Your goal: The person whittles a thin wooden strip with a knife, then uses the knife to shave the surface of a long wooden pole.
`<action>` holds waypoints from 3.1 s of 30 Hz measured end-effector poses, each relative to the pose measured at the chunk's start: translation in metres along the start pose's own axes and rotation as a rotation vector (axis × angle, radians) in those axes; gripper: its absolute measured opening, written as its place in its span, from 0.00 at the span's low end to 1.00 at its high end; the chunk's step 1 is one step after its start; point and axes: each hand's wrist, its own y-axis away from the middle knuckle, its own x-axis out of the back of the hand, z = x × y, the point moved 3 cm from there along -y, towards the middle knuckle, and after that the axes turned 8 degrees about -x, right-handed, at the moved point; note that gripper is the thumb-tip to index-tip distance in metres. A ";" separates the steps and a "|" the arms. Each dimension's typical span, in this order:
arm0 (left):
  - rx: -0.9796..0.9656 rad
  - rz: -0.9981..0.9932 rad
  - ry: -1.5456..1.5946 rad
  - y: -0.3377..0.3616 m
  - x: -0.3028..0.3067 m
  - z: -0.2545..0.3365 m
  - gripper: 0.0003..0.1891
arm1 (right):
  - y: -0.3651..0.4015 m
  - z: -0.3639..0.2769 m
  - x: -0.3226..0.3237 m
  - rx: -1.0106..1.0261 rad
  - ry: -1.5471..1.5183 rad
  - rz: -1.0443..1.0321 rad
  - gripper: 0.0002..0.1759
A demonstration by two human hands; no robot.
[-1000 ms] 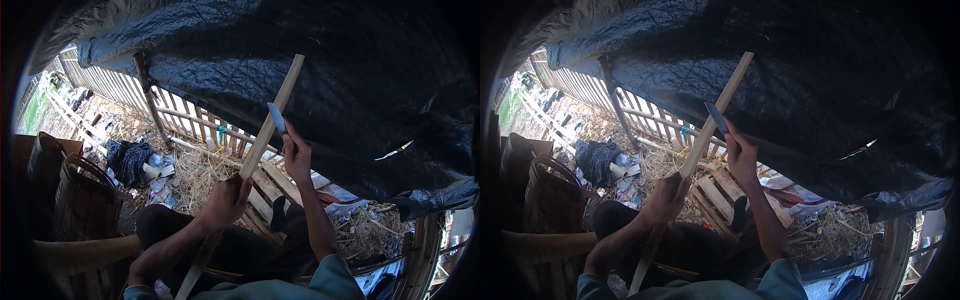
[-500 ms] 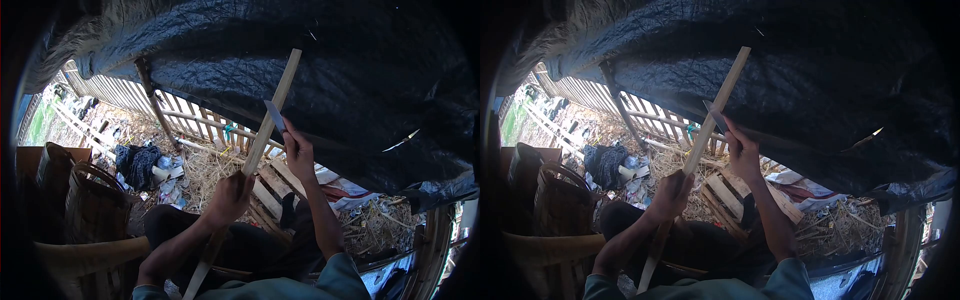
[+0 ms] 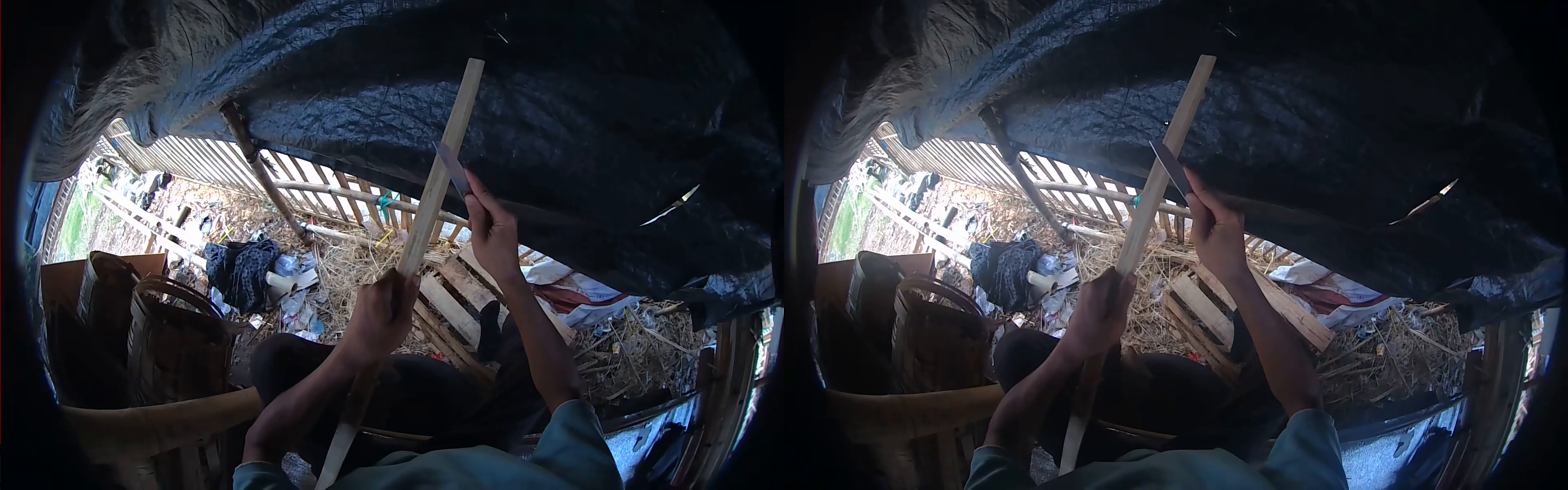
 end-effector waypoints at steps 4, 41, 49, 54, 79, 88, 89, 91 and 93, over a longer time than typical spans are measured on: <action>-0.033 0.031 -0.036 0.000 0.004 -0.006 0.13 | 0.005 -0.007 -0.005 0.062 0.004 -0.059 0.18; 0.230 -0.113 0.163 0.008 -0.001 -0.005 0.15 | 0.013 0.034 -0.019 -0.153 -0.291 -0.036 0.09; 0.206 -0.110 0.065 0.008 0.001 -0.004 0.15 | 0.020 0.023 -0.020 -0.121 -0.166 -0.048 0.10; 0.154 -0.098 0.043 0.009 -0.002 -0.012 0.16 | 0.015 0.023 -0.019 -0.173 -0.190 -0.001 0.09; 0.245 -0.083 0.010 0.004 0.003 -0.005 0.14 | 0.006 0.006 0.001 -0.073 -0.012 0.030 0.07; 0.136 -0.227 0.117 0.013 -0.014 -0.001 0.08 | -0.011 0.027 0.017 -0.026 -0.024 0.149 0.07; 0.157 -0.237 0.138 0.015 -0.014 -0.001 0.10 | -0.012 0.029 0.018 -0.025 -0.040 0.143 0.08; 0.192 -0.259 0.175 0.015 -0.015 0.003 0.12 | -0.016 0.031 0.019 -0.018 -0.076 0.136 0.08; 0.262 -0.262 0.188 0.016 -0.015 0.006 0.14 | -0.016 0.030 0.019 -0.016 -0.077 0.134 0.08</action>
